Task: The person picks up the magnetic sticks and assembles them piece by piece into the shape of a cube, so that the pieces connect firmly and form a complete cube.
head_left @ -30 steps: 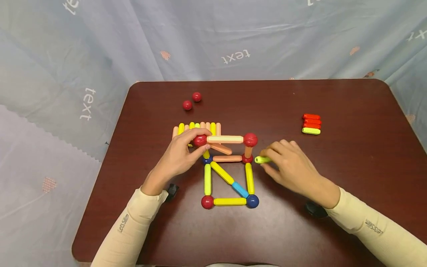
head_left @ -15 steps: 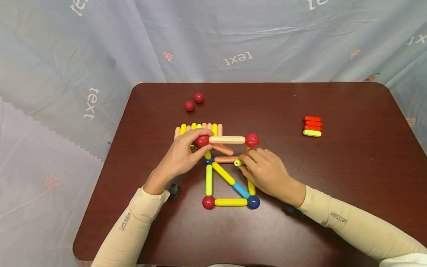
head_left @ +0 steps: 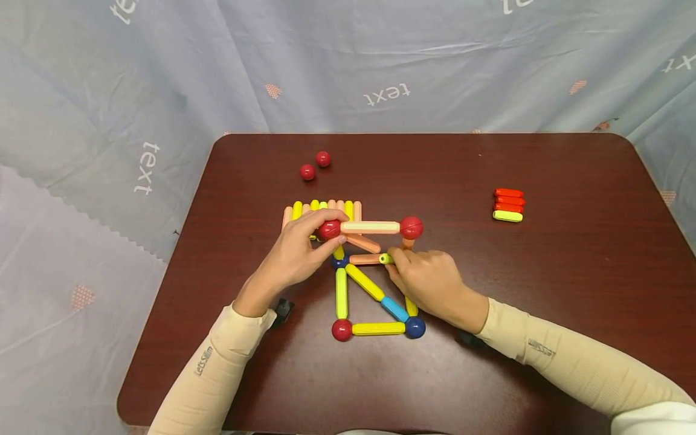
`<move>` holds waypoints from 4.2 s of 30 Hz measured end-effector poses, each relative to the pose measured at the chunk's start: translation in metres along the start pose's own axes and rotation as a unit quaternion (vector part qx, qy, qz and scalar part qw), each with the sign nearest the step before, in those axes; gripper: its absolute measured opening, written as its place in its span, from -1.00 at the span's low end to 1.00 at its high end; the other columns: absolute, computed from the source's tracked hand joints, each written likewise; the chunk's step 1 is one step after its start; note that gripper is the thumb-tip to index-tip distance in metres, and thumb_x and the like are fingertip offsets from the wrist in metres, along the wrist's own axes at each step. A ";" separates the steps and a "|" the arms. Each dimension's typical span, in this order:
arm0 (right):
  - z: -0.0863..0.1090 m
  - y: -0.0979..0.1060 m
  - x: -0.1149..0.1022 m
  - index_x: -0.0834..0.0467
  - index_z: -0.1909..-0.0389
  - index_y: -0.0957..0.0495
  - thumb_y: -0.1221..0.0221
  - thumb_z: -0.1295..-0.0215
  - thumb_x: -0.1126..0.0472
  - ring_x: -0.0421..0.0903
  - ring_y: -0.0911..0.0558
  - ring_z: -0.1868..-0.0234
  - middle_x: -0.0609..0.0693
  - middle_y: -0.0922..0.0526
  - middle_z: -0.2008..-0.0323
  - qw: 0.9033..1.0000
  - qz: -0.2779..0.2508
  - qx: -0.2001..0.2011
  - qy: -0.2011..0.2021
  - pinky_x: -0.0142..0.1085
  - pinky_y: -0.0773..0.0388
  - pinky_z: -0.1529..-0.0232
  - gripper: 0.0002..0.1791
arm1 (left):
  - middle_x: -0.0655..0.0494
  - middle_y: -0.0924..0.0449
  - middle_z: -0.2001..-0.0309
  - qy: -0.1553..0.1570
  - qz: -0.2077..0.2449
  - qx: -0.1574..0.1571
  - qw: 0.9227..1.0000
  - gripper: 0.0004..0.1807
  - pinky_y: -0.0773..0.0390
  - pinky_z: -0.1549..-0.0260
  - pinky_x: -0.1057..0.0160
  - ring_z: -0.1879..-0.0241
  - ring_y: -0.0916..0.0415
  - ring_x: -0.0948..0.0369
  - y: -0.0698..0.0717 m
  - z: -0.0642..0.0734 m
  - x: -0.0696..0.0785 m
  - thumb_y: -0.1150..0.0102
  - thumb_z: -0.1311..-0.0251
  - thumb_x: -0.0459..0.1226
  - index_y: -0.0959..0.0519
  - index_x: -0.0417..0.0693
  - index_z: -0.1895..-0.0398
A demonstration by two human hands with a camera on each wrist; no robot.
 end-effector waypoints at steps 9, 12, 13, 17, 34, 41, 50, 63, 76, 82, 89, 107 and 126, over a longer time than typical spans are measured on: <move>-0.006 -0.003 -0.001 0.18 0.40 -0.54 -0.37 -0.26 0.05 -0.26 -0.15 0.85 -0.17 -0.20 0.79 0.999 0.044 -0.017 -0.012 -0.40 -0.11 0.85 -0.70 | -0.01 -0.63 -0.03 0.007 0.009 -0.006 1.000 -0.55 -0.68 0.02 0.03 0.00 -0.54 0.07 0.000 0.000 0.000 -0.42 -0.21 -0.35 -0.57 -0.01 -0.17; -0.009 -0.002 -0.001 0.18 0.43 -0.53 -0.38 -0.25 0.06 -0.25 -0.11 0.85 -0.17 -0.16 0.78 0.998 0.048 -0.025 -0.015 -0.40 -0.10 0.85 -0.70 | -0.02 -0.62 -0.03 0.010 0.011 -0.008 1.000 -0.55 -0.68 0.04 0.04 0.01 -0.54 0.07 -0.001 0.000 -0.001 -0.41 -0.21 -0.35 -0.57 -0.01 -0.17; -0.009 -0.002 -0.002 0.18 0.43 -0.53 -0.37 -0.26 0.06 -0.25 -0.10 0.85 -0.16 -0.16 0.78 0.998 0.049 -0.029 -0.016 -0.40 -0.10 0.85 -0.71 | -0.02 -0.62 -0.03 0.010 0.011 -0.007 1.000 -0.55 -0.68 0.05 0.04 0.01 -0.54 0.07 -0.001 0.000 -0.001 -0.41 -0.21 -0.35 -0.58 -0.01 -0.17; -0.011 -0.002 -0.002 0.17 0.44 -0.53 -0.35 -0.28 0.06 -0.24 -0.09 0.85 -0.17 -0.14 0.78 0.997 0.055 -0.040 -0.019 -0.39 -0.09 0.84 -0.71 | -0.02 -0.63 -0.03 0.004 0.013 -0.005 1.000 -0.56 -0.68 0.03 0.04 0.01 -0.56 0.08 -0.001 0.000 -0.002 -0.41 -0.21 -0.36 -0.58 -0.02 -0.17; -0.008 0.016 0.005 0.12 0.41 -0.55 -0.40 -0.25 0.04 -0.25 -0.14 0.83 -0.18 -0.23 0.78 0.998 -0.010 -0.056 -0.026 -0.43 -0.03 0.80 -0.72 | 0.09 -0.64 0.05 -0.027 0.007 -0.009 1.000 -0.54 -0.66 0.08 0.13 0.04 -0.51 0.15 0.000 0.001 -0.003 -0.47 -0.15 -0.33 -0.59 0.00 -0.13; -0.001 0.028 0.042 0.12 0.27 -0.45 -0.55 -0.06 0.03 -0.17 -0.36 0.60 -0.05 -0.51 0.53 0.967 -0.147 -0.108 -0.176 -0.35 -0.27 0.64 -0.53 | 0.10 -0.65 0.04 -0.029 -0.002 -0.004 1.000 -0.53 -0.66 0.06 0.10 0.03 -0.51 0.16 0.002 0.001 -0.003 -0.46 -0.17 -0.31 -0.58 0.01 -0.15; -0.010 -0.012 0.056 0.14 -0.11 -0.59 -0.53 -0.08 0.06 0.06 -0.64 -0.03 0.06 -0.70 -0.04 0.897 -0.308 -0.241 -0.205 0.02 -0.61 -0.13 -0.42 | 0.06 -0.65 -0.01 -0.013 -0.013 -0.009 1.000 -0.52 -0.68 0.01 0.06 0.00 -0.54 0.11 0.002 0.002 -0.001 -0.45 -0.19 -0.31 -0.57 0.01 -0.18; -0.015 -0.029 0.055 0.14 0.04 -0.73 -0.49 -0.15 0.06 -0.03 -0.69 0.15 0.02 -0.80 0.11 0.884 -0.317 -0.235 -0.249 -0.15 -0.62 0.10 -0.61 | 0.04 -0.65 -0.15 -0.031 -0.028 -0.008 0.999 -0.52 -0.55 -0.12 0.02 -0.15 -0.55 0.06 0.003 -0.009 -0.001 -0.46 -0.17 -0.30 -0.58 -0.01 -0.18; -0.019 -0.019 0.060 0.11 0.15 -0.74 -0.46 -0.20 0.10 0.01 -0.69 0.07 0.01 -0.79 0.10 0.883 -0.344 -0.184 -0.259 -0.10 -0.61 0.04 -0.75 | 0.18 -0.61 -0.09 -0.036 -0.020 -0.030 0.999 -0.53 -0.64 0.07 0.07 -0.01 -0.54 0.22 0.003 -0.025 0.000 -0.42 -0.23 -0.27 -0.58 0.09 -0.21; -0.024 -0.004 0.062 0.08 0.58 -0.56 -0.44 -0.23 0.11 0.00 -0.71 0.08 0.02 -0.80 0.04 0.883 -0.352 -0.152 -0.271 -0.13 -0.63 0.12 -0.70 | 0.19 -0.57 -0.14 -0.036 -0.027 -0.040 0.998 -0.45 -0.57 0.08 0.12 -0.03 -0.51 0.23 0.005 -0.023 -0.001 -0.43 -0.22 -0.24 -0.53 0.14 -0.29; -0.026 0.003 0.063 0.08 0.49 -0.58 -0.42 -0.26 0.13 -0.07 -0.66 0.24 0.01 -0.79 0.03 0.881 -0.358 -0.150 -0.270 -0.28 -0.56 0.29 -0.77 | 0.03 -0.51 -0.18 0.000 -0.062 -0.007 0.998 -0.43 -0.60 0.10 0.04 0.05 -0.47 0.13 0.045 -0.015 -0.008 -0.27 -0.36 -0.15 -0.42 0.06 -0.41; -0.016 0.010 0.065 0.14 0.09 -0.68 -0.42 -0.25 0.16 -0.06 -0.61 0.29 0.00 -0.69 0.26 0.883 -0.354 -0.143 -0.273 -0.24 -0.58 0.24 -0.74 | -0.22 -0.60 0.08 0.281 -0.196 -0.108 0.933 -0.41 -0.60 0.24 0.09 0.23 -0.55 -0.03 0.038 -0.016 -0.099 -0.09 -0.43 -0.12 -0.31 -0.22 -0.41; -0.015 0.014 0.064 0.16 -0.01 -0.67 -0.42 -0.26 0.14 -0.09 -0.60 0.34 0.00 -0.68 0.27 0.888 -0.351 -0.141 -0.261 -0.29 -0.55 0.33 -0.66 | -0.04 -0.60 0.04 0.136 -0.025 -0.033 0.990 -0.55 -0.66 0.09 0.10 0.13 -0.62 0.08 0.037 0.018 -0.044 -0.22 -0.35 -0.31 -0.41 -0.11 -0.28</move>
Point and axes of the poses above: each hand's wrist, its own z-axis away from the middle knuckle, its own y-axis out of the back of the hand, x = y × z, the point moved 2 cm from there along -z, towards the middle knuckle
